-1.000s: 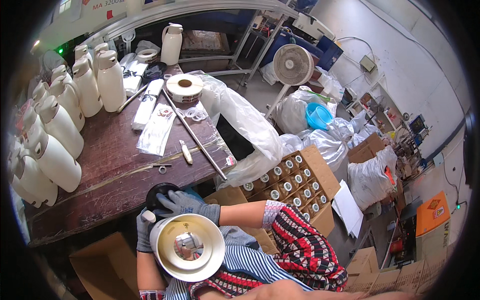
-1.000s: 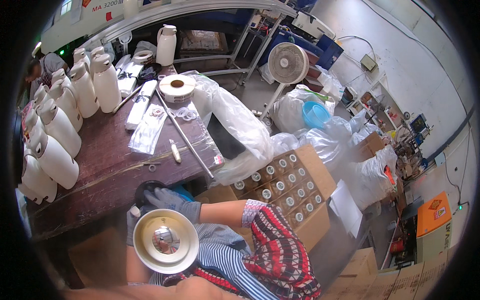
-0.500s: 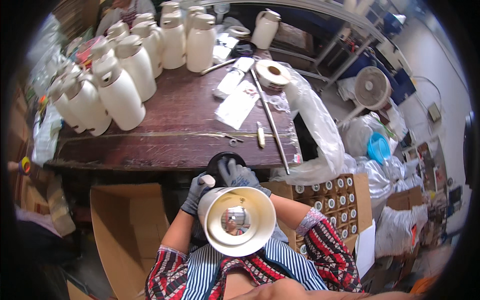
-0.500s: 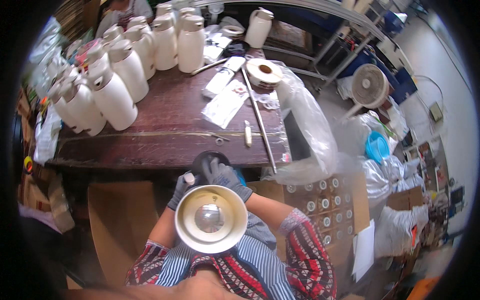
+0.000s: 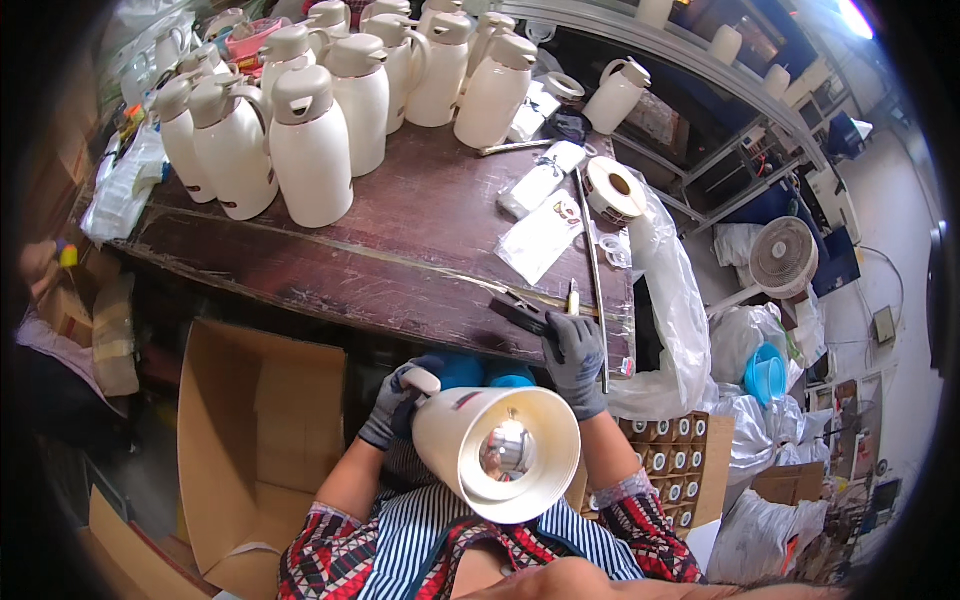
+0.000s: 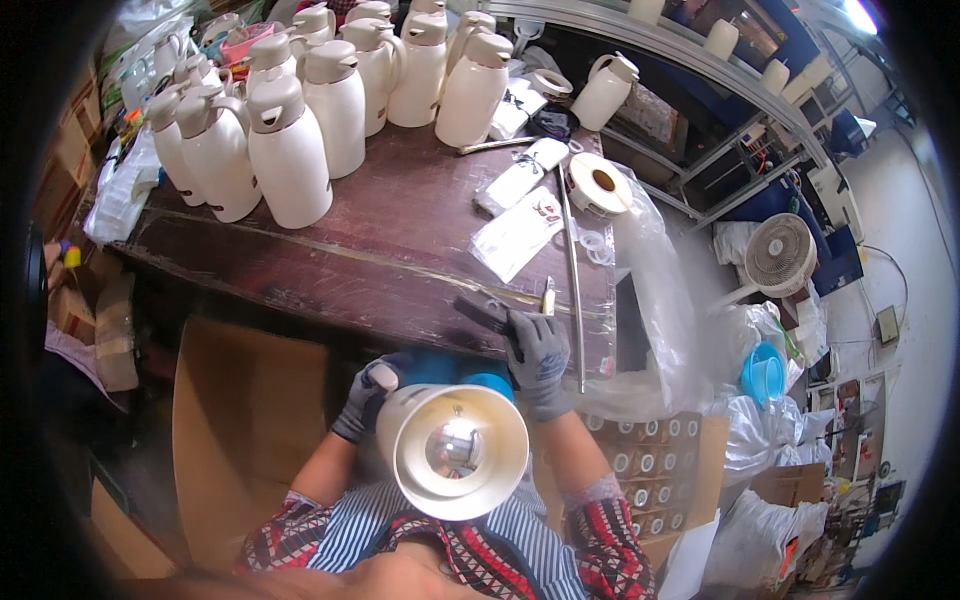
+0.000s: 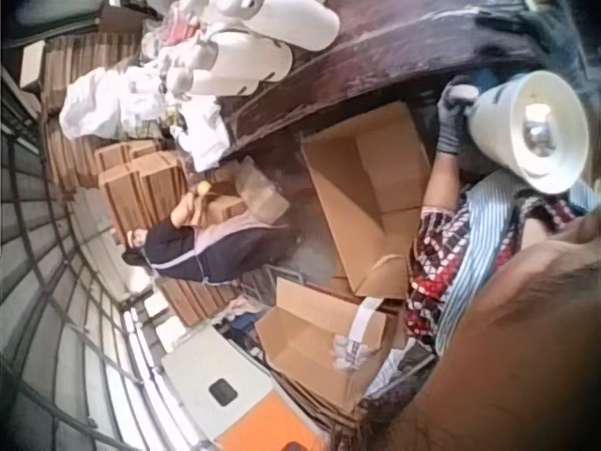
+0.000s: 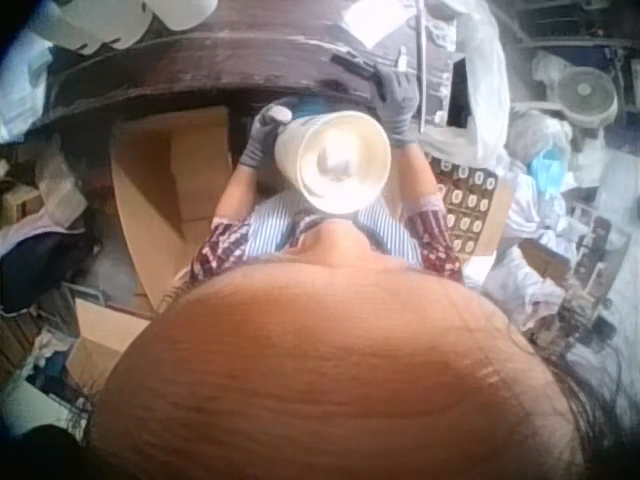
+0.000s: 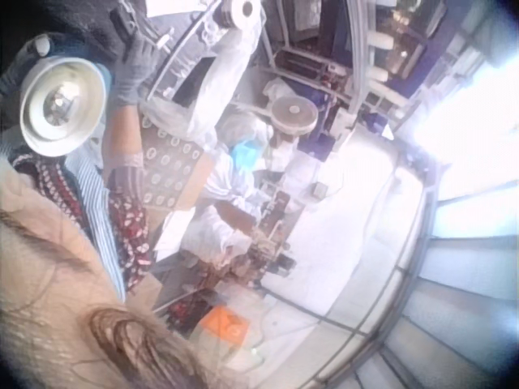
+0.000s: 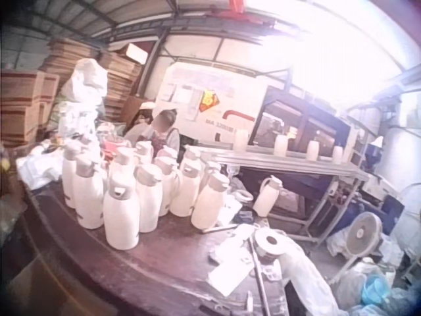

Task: The person assembles white thermos flasks by inserting inner liners, placing lids, and screwing on caps. The person handles multiple flasks one at a time and places finished units on the table.

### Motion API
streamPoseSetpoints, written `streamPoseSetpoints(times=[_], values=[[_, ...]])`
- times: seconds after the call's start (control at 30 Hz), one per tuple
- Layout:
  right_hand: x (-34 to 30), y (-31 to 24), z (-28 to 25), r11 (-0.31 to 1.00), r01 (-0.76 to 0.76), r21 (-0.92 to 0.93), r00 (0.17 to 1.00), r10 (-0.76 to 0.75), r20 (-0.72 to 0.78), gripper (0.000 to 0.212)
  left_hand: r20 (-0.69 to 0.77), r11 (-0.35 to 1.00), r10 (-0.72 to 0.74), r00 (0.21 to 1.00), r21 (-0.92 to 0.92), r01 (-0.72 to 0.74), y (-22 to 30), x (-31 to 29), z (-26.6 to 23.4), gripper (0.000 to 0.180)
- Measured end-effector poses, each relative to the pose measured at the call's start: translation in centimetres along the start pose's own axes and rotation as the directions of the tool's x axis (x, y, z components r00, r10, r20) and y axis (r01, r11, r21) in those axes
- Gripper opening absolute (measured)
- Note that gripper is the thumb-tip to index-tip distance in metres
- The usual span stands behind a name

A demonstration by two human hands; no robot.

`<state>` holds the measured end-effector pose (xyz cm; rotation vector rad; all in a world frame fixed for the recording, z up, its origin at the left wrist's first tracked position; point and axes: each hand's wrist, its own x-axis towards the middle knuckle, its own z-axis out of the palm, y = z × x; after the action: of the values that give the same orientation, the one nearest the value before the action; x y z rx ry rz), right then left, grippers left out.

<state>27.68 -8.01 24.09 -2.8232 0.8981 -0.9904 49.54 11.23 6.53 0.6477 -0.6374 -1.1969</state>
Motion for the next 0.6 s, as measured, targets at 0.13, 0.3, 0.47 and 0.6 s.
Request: streamPoseSetpoints(times=[0.13, 0.3, 0.47, 0.6], values=[[-1.9, 3.6, 3.9, 0.855, 0.484, -0.188, 0.858, -0.421, 0.295, 0.031, -0.228, 0.984, 0.076, 0.971, 0.175, -0.036, -1.6, -2.7, -0.5, 0.033], [-0.6, 1.2, 5.7, 0.963, 0.045, -0.265, 0.977, 0.012, 0.211, 0.077, -0.439, 0.942, 0.177, 0.881, 0.336, -0.022, -0.7, -3.5, -2.4, 0.034], [0.6, 0.2, 9.2, 0.942, -0.230, -0.245, 0.827, 0.322, 0.461, 0.097, -0.497, 0.943, 0.231, 0.837, 0.326, -0.067, 4.5, -4.3, -3.3, 0.026], [1.3, -0.4, 6.1, 0.894, -0.415, 0.171, 0.856, 0.319, 0.407, 0.086, -0.524, 0.865, 0.287, 0.802, 0.501, 0.017, 8.9, -6.0, -3.8, 0.028]])
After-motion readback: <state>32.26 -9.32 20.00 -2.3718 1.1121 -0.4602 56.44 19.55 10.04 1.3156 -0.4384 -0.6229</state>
